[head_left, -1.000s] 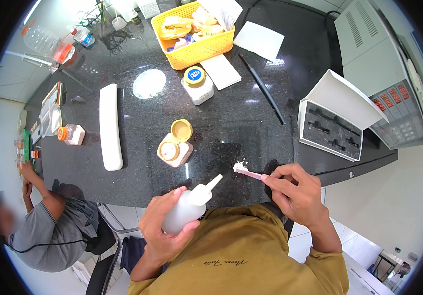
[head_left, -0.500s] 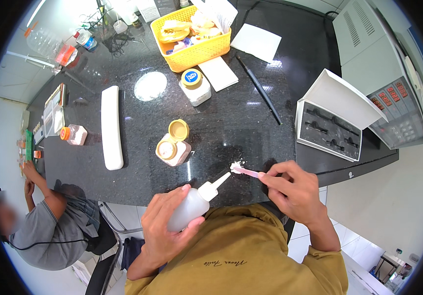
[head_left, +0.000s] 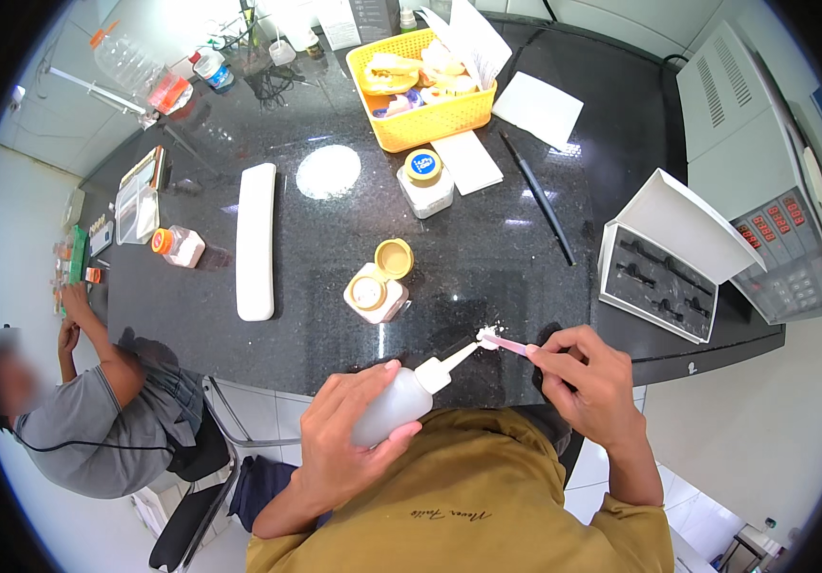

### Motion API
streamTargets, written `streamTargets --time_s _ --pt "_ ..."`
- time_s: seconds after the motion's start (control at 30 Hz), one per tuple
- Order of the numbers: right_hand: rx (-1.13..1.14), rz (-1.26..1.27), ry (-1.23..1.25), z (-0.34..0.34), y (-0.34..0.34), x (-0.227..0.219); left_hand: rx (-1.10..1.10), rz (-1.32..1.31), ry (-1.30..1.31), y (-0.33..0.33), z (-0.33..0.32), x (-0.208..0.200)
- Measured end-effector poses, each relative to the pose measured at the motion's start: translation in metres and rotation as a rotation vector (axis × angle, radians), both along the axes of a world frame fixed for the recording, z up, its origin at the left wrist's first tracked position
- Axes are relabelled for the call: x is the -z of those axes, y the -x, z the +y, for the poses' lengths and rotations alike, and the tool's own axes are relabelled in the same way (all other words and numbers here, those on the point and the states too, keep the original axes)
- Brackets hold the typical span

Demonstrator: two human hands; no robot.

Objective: The person opens a white box and removes a small tool. They scoop a pink powder from a jar and a white powder from another jar onto the table, then add liquid from a squeeze bottle. The person mixes the powders and liquid together with the tool, then wipes the tool with a tissue.

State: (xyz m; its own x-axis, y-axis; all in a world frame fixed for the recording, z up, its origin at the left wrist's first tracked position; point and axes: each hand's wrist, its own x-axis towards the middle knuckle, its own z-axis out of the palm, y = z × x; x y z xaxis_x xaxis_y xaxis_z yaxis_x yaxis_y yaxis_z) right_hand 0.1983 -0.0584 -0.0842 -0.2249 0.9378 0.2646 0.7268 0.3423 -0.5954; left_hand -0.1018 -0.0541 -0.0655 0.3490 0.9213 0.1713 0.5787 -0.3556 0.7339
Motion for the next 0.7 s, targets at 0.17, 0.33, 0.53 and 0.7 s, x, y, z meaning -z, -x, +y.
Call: streamTargets --time_s 0.17,0.33,0.53,0.7 --pt "0.070 0.107 0.002 0.008 -0.004 0.000 -0.013 0.011 0.040 0.000 -0.003 0.002" --pt "0.010 0.089 0.008 0.010 -0.005 0.000 -0.016 -0.002 0.026 -0.001 -0.003 0.003" --pt "-0.013 0.044 -0.019 0.008 -0.006 -0.003 -0.007 0.022 0.023 -0.003 -0.001 0.000" --pt "0.101 0.139 -0.068 0.006 -0.011 0.005 -0.021 0.061 0.059 -0.005 -0.002 -0.006"
